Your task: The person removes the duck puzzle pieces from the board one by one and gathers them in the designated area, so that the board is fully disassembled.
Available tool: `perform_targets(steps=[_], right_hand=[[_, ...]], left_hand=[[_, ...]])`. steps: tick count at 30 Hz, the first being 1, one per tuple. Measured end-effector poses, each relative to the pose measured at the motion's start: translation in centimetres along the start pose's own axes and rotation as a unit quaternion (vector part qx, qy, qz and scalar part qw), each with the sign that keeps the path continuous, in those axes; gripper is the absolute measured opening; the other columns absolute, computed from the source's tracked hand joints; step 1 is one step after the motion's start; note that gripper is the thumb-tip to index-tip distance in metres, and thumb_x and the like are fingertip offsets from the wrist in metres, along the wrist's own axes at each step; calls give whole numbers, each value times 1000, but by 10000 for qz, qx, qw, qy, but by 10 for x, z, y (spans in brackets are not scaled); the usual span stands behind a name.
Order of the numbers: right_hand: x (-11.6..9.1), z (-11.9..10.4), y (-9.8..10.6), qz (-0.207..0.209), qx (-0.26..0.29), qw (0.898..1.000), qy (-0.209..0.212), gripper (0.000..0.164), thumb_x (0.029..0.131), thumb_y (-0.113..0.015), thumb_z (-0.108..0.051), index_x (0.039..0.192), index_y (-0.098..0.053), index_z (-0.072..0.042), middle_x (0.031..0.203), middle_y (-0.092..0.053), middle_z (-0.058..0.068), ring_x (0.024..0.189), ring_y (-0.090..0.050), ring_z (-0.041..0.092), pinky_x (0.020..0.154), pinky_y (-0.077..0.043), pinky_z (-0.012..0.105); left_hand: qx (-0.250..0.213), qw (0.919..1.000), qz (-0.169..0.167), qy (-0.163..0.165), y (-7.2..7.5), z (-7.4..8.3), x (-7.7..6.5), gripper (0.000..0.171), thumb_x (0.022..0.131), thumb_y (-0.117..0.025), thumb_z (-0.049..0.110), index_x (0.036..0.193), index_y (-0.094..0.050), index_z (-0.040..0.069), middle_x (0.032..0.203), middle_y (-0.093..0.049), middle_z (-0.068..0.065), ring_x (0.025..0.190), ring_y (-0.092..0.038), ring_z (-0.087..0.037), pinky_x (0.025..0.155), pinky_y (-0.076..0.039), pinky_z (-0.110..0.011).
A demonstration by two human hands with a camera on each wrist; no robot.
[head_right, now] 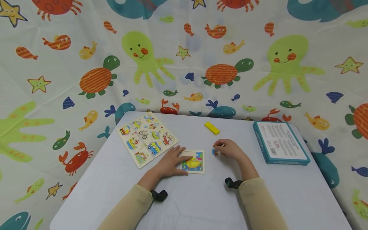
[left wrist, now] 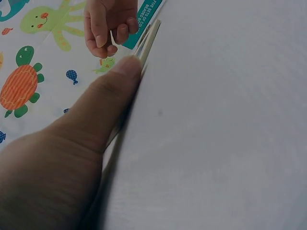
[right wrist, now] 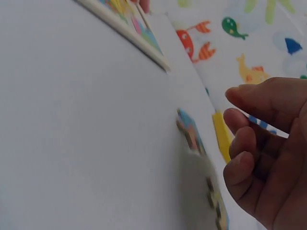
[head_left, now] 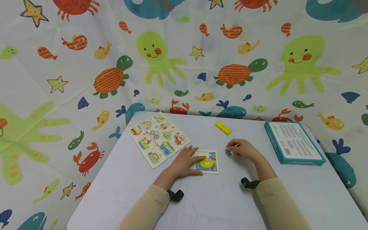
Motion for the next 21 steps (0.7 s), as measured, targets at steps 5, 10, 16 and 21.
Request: perform_targets(steps=[5,10,16,21], right_hand=[[4,-18,-19,-158,20,9998,147,20,96,-64,-32,110,-69,-19,101,-63,6,75,-57,22,66,-48,27],[9,-29,-38,-261,-143,9991,315,17,95,-64,-31,108,-71,-22,92,-64,4,76,-57,21,67,-47,27],[12,-34,-58,-239,-179,9979,579,12,94,-66,-24,104,-72,-22,107,-62,3,76,-56,19,67,-49,27],[12,-40,-65,-124,-346,9975,606,8,95,-65,-23,97,-73,-21,118,-59,3,88,-55,20,71,-49,27]], left_hand=[[-55,10000,11,5,1,0,0,73,78,-53,82,145,-38,54,164,-24,-2,154,-14,-31,126,-12,-49],[1,10000,-10,3,2,1,0,73,78,-52,82,145,-38,54,164,-25,-2,154,-14,-32,126,-12,-50],[32,10000,9,-12,1,1,-1,73,79,-52,82,145,-39,53,164,-25,-3,154,-15,-32,126,-12,-51],[16,10000,25,-6,1,1,-2,73,79,-51,83,145,-40,53,163,-25,-2,154,-14,-31,126,-13,-50]])
Point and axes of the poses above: each hand's wrist, its own x-axis towards the middle knuckle, its own y-axis out of the back of the hand, z = x × y, the point moved 1 cm from there along x, towards the middle knuckle
